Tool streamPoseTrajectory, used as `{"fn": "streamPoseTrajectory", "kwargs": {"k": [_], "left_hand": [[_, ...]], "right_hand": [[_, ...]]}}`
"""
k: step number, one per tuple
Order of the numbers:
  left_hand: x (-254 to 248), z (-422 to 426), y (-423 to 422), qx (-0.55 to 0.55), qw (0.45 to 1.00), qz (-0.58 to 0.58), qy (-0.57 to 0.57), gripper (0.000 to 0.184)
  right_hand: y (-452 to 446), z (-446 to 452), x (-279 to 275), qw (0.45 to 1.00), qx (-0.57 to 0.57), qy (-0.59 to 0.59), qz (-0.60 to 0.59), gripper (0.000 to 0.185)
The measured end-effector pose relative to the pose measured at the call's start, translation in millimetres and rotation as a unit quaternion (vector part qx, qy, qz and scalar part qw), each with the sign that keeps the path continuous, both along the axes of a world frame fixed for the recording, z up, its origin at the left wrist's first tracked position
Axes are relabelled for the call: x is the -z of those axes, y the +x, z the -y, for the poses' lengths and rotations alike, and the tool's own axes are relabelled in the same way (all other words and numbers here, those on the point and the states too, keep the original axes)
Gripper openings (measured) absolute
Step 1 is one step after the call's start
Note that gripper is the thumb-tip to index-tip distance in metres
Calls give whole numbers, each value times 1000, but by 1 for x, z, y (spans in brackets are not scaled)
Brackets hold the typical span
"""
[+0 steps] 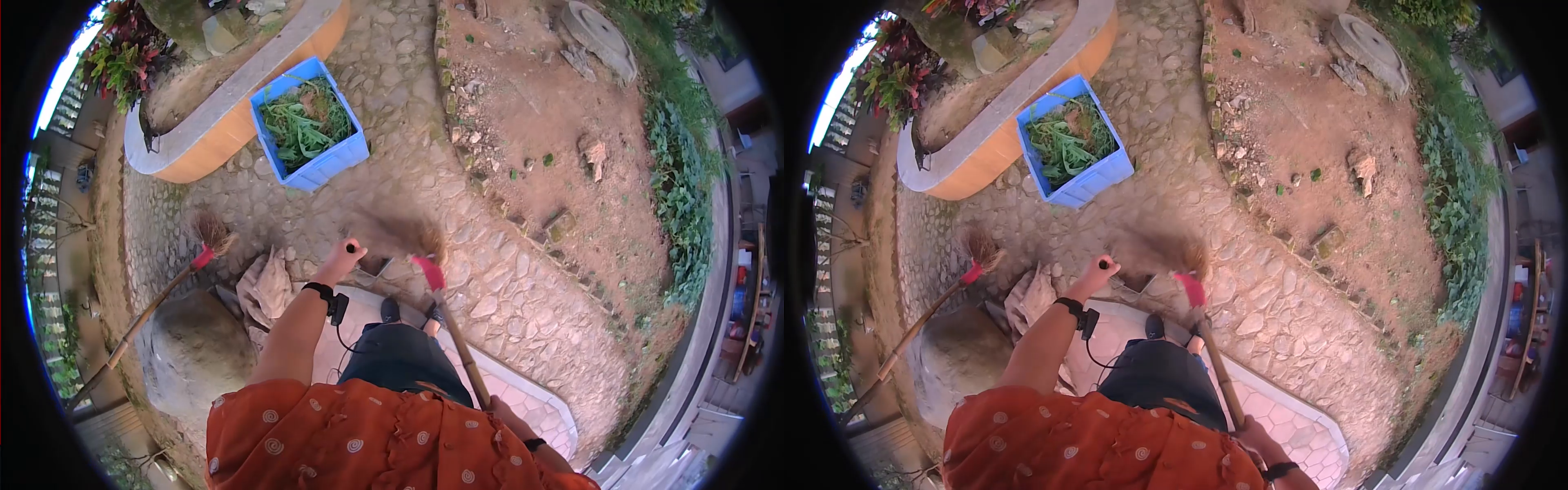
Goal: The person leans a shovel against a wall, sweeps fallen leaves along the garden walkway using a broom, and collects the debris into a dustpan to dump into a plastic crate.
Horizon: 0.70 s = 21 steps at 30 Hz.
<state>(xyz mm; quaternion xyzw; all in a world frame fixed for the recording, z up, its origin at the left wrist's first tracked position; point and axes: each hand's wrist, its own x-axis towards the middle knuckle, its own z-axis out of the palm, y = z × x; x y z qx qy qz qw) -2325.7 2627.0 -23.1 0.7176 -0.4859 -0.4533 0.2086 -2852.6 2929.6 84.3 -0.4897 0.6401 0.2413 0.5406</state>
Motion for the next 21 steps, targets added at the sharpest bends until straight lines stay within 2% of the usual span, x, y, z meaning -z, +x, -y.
{"fn": "streamPoseTrajectory", "kwargs": {"k": [1,3,4,6,7,8,12,15,16,18,21], "left_hand": [[-2,2,1,-3,1000,-2,-4,30],[-3,-2,9,-1,1000,-2,-1,29],[-2,-7,14,-1,1000,-1,0,29],[2,-18,27,23,998,6,-55,27],[7,-24,36,25,998,6,-52,27],[13,-31,45,35,998,-6,-56,27],[4,-45,69,98,994,-1,-48,28],[-13,-48,67,128,992,-7,-12,28],[-16,-48,64,124,992,-8,-8,28],[-13,-46,60,165,986,4,23,28],[-3,-41,50,144,989,25,9,28]], "right_hand": [[-16,-18,0,1000,-3,-4,-2,56],[-33,-38,-13,991,123,-15,58,60],[-42,-43,-17,991,122,-14,58,60],[-45,-43,-46,978,201,-18,61,53],[-27,-20,-75,965,253,19,61,47],[-5,7,-107,967,249,7,62,39],[4,30,-80,939,327,55,96,32],[14,36,-54,855,472,144,159,31],[18,29,-44,845,479,158,178,31],[28,5,-21,865,442,160,175,30],[61,0,-41,831,475,179,226,38]]}}
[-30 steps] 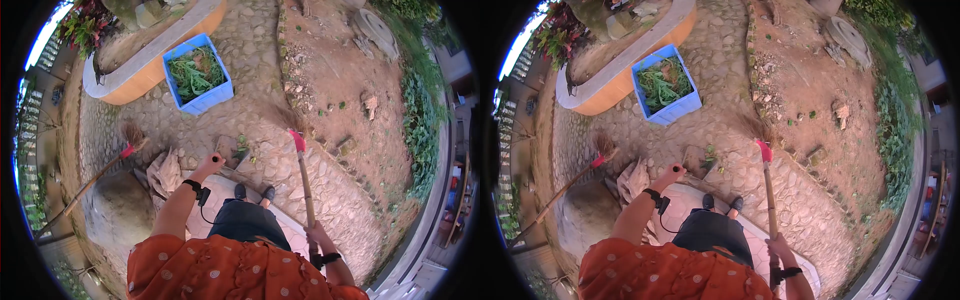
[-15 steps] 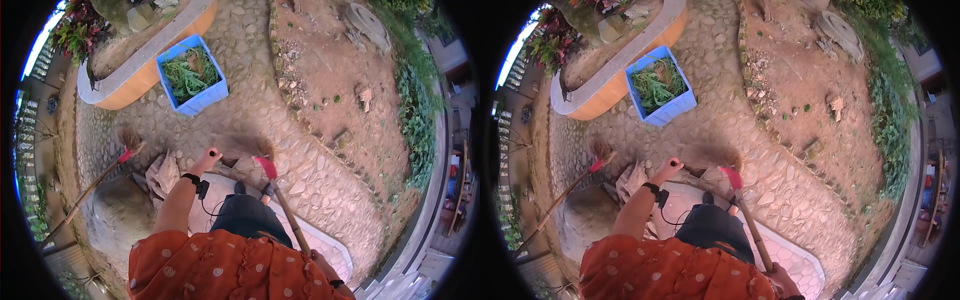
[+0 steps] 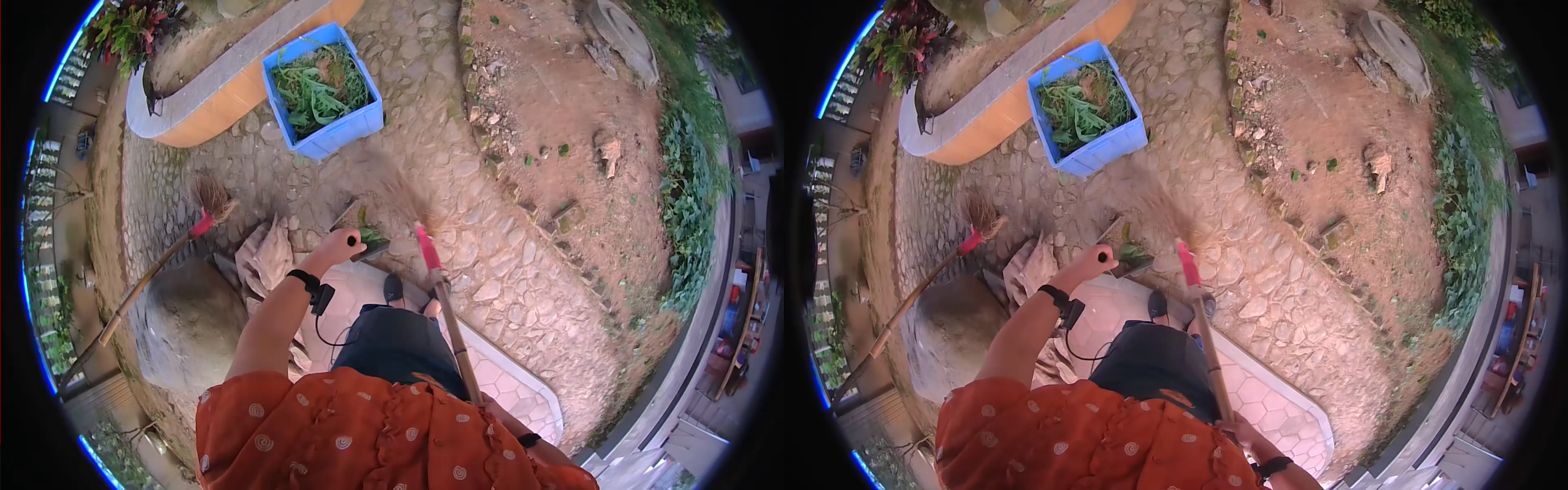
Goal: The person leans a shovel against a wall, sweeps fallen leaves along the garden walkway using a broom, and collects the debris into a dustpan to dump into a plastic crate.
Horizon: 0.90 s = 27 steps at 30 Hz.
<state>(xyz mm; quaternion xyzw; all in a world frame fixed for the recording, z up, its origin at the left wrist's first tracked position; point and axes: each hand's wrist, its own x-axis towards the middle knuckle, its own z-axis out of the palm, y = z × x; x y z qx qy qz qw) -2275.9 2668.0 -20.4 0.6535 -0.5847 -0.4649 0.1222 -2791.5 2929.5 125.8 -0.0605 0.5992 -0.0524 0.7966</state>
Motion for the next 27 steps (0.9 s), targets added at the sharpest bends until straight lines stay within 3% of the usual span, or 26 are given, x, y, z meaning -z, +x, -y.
{"fn": "streamPoseTrajectory", "kwargs": {"k": [4,7,10,12,13,15,17,18,21,22,24,26,27], "left_hand": [[-4,5,-6,-25,1000,-16,2,29],[-12,-5,1,-54,998,-3,-19,29],[-12,-24,13,-83,996,-25,-31,26],[-19,-42,9,-121,991,-31,-55,26],[-21,-50,6,-148,986,-38,-73,26],[-34,-63,-3,-182,981,-31,-54,26],[-45,-71,-20,-291,955,-50,-32,27],[-129,-58,-42,-312,949,21,35,28],[-143,-65,-76,-372,925,69,39,27],[-125,-73,-87,-397,914,75,43,27],[-60,-102,-116,-469,882,27,31,25],[-32,-121,-167,-506,862,18,-1,25],[-27,-123,-189,-517,855,3,-42,25]], "right_hand": [[-16,13,-14,997,-74,-4,14,40],[-13,49,-70,997,-68,-7,35,38],[-20,86,-87,984,-161,-75,8,37],[-26,122,-70,927,-349,-127,-51,37],[-21,147,-72,923,-340,-178,-24,39],[-17,202,-53,849,-468,-222,-101,37],[1,269,-43,833,-502,-188,-136,35],[-8,296,-13,823,-515,-206,-118,38],[7,381,23,772,-584,-229,-106,39],[7,400,32,757,-604,-232,-93,39],[-2,434,51,674,-685,-217,-170,43],[-76,470,99,556,-734,-357,-158,47],[-106,496,102,550,-737,-356,-166,47]]}}
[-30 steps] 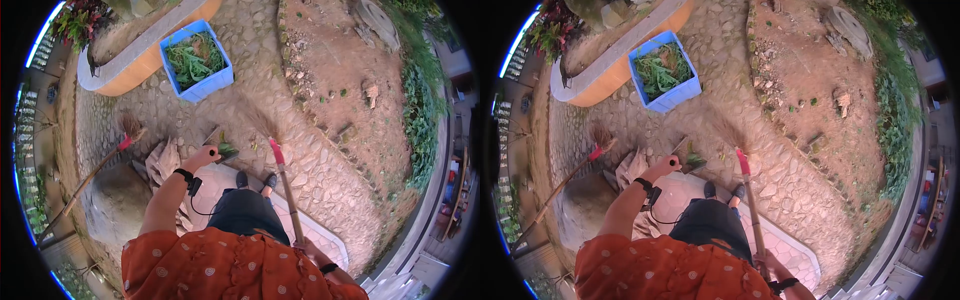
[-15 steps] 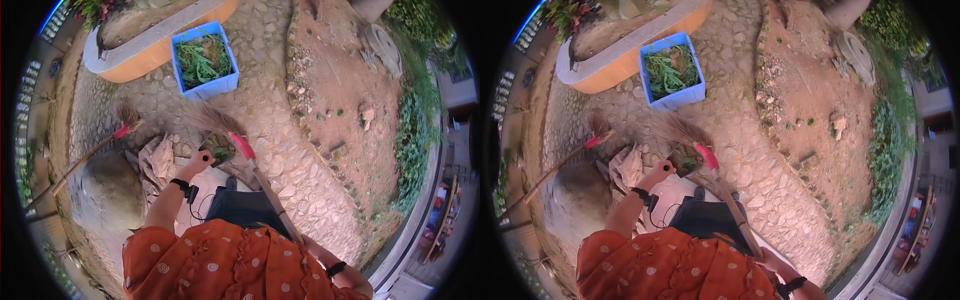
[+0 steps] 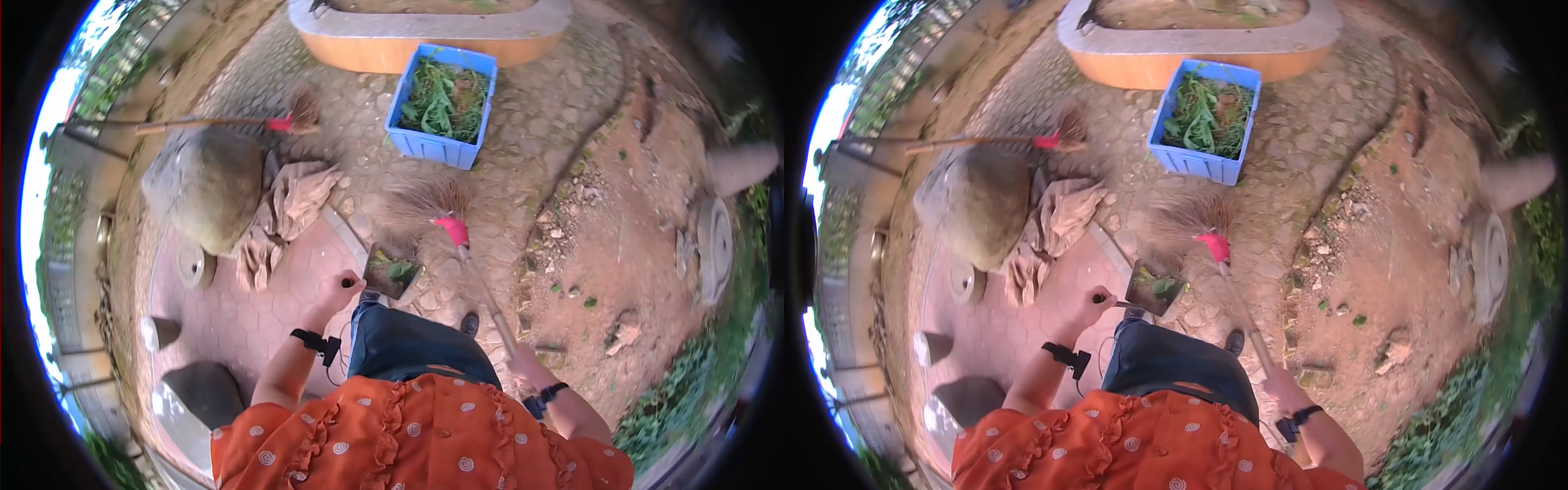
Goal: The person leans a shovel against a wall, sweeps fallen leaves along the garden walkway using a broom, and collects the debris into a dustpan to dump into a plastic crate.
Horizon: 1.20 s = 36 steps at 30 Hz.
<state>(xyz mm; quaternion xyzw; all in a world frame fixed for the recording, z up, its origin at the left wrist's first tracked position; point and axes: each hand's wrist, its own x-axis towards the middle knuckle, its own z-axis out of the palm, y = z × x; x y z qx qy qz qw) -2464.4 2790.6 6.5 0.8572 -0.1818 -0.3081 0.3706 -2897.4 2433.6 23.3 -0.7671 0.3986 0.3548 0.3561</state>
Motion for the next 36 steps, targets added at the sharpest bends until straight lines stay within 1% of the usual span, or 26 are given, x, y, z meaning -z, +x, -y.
{"fn": "streamPoseTrajectory", "kwargs": {"k": [1,2,3,4,5,6,8,9,10,12,13,14,15,16,18,20,22,24,25,27,28,30,31,32,34,36], "left_hand": [[-28,12,-29,-25,999,-27,-10,25],[-22,11,-55,-31,999,-31,0,25],[-12,10,-81,-59,997,-41,-9,24],[-2,13,-102,-87,995,-47,-24,23],[3,18,-122,-96,994,-30,-36,23],[12,21,-138,-118,992,-32,-22,25],[20,28,-168,-154,987,-38,-9,26],[25,29,-182,-162,986,-42,-10,26],[36,30,-195,-180,983,-44,-5,26],[55,34,-219,-208,977,-49,-3,26],[64,37,-230,-224,973,-55,-5,27],[68,41,-239,-240,969,-62,-6,27],[43,52,-245,-226,973,-39,11,28],[47,55,-252,-234,971,-39,8,28],[53,57,-260,-230,973,-24,-25,28],[53,56,-267,-235,971,-26,-28,29],[64,50,-277,-232,972,-17,-37,30],[69,40,-288,-233,971,-8,-49,30],[76,34,-294,-232,971,-11,-50,29],[66,24,-311,-217,975,-11,-39,26],[68,18,-324,-216,975,-17,-40,26],[74,4,-339,-222,971,6,-86,25],[71,0,-346,-219,971,37,-91,26],[69,-4,-352,-219,971,37,-94,26],[62,-10,-365,-230,972,-2,-55,26],[59,-11,-377,-239,969,13,-66,27]], "right_hand": [[-47,27,26,999,7,-37,25,45],[-28,45,-50,997,-38,-53,-46,42],[-60,71,-45,995,-66,-54,-48,36],[-79,93,-56,996,-69,-36,-38,34],[-88,112,-78,997,-73,-22,-27,31],[-90,123,-101,996,-77,-27,-26,31],[-94,136,-134,992,67,75,-71,42],[-97,136,-135,994,70,69,-50,42],[-96,136,-131,994,62,66,-54,42],[-83,136,-106,989,110,97,-24,49],[-74,131,-89,990,100,94,-26,49],[-64,124,-70,996,65,59,-31,52],[-60,117,-55,999,29,24,-36,55],[-68,108,-43,999,21,21,-35,55],[-106,87,-28,998,-54,-30,-25,58],[-154,68,-52,993,-90,-49,-57,58],[-188,54,-95,986,-93,-15,-139,57],[-227,42,-130,985,-97,-33,-138,51],[-244,40,-144,984,-100,-40,-139,51],[-276,36,-175,987,-61,3,-148,43],[-285,28,-195,986,-59,2,-154,43],[-292,15,-224,991,-18,-14,-131,39],[-298,14,-228,992,7,-12,-122,37],[-299,13,-226,992,8,-15,-123,37],[-287,19,-220,994,46,-20,-99,36],[-270,32,-189,997,44,-11,-64,37]]}}
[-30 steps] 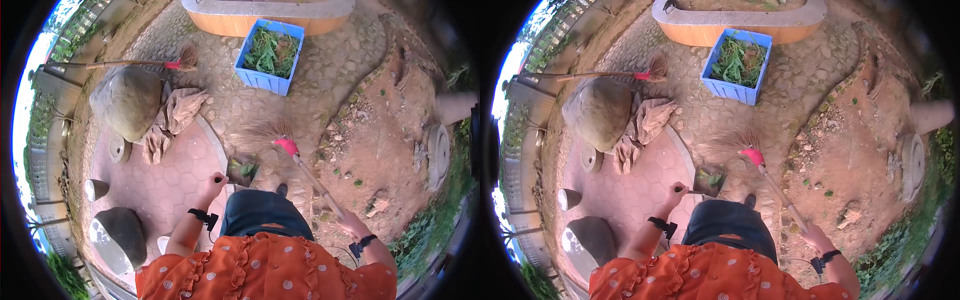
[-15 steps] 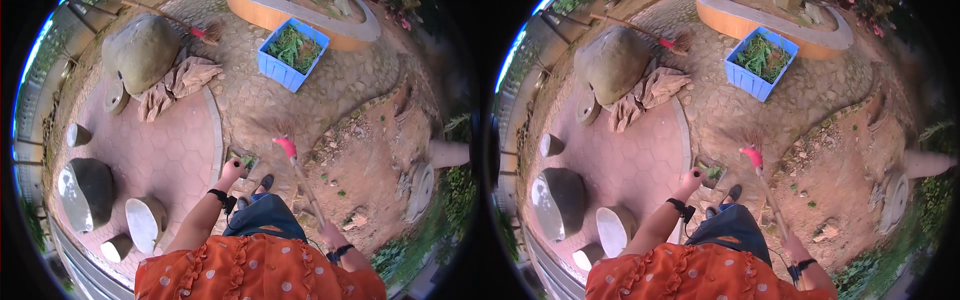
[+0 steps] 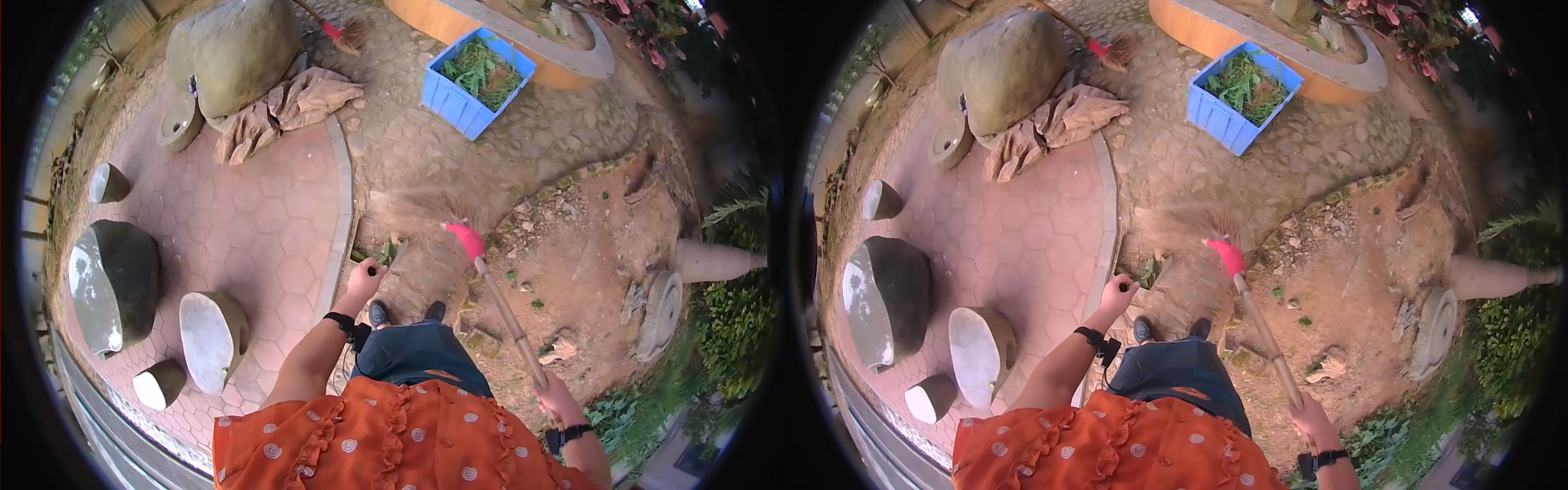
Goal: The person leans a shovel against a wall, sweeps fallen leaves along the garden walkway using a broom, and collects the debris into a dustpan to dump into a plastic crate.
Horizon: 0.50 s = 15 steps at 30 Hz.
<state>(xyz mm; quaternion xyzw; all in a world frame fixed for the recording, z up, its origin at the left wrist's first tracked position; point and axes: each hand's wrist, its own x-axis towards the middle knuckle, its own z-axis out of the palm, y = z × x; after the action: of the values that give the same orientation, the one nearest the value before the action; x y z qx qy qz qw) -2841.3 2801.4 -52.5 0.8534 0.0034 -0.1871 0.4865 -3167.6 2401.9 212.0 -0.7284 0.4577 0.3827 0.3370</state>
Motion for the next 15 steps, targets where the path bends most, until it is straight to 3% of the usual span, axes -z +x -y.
{"fn": "streamPoseTrajectory", "kwargs": {"k": [4,6,10,12,14,15], "left_hand": [[-16,7,-21,-74,997,-19,5,27],[-12,9,-26,-101,995,-10,8,27],[-1,12,-30,-164,986,-6,6,28],[-3,15,-27,-167,986,-22,-8,28],[9,20,-27,-166,985,-37,-17,28],[15,24,-29,-161,986,-30,-14,28]], "right_hand": [[70,16,76,999,-14,23,26,42],[91,18,114,988,-144,-23,48,48],[89,-12,114,989,-147,-1,-19,53],[35,6,117,944,-322,-72,-16,53],[0,28,83,935,-348,-72,-16,50],[-4,35,54,962,-268,-37,-34,47]]}}
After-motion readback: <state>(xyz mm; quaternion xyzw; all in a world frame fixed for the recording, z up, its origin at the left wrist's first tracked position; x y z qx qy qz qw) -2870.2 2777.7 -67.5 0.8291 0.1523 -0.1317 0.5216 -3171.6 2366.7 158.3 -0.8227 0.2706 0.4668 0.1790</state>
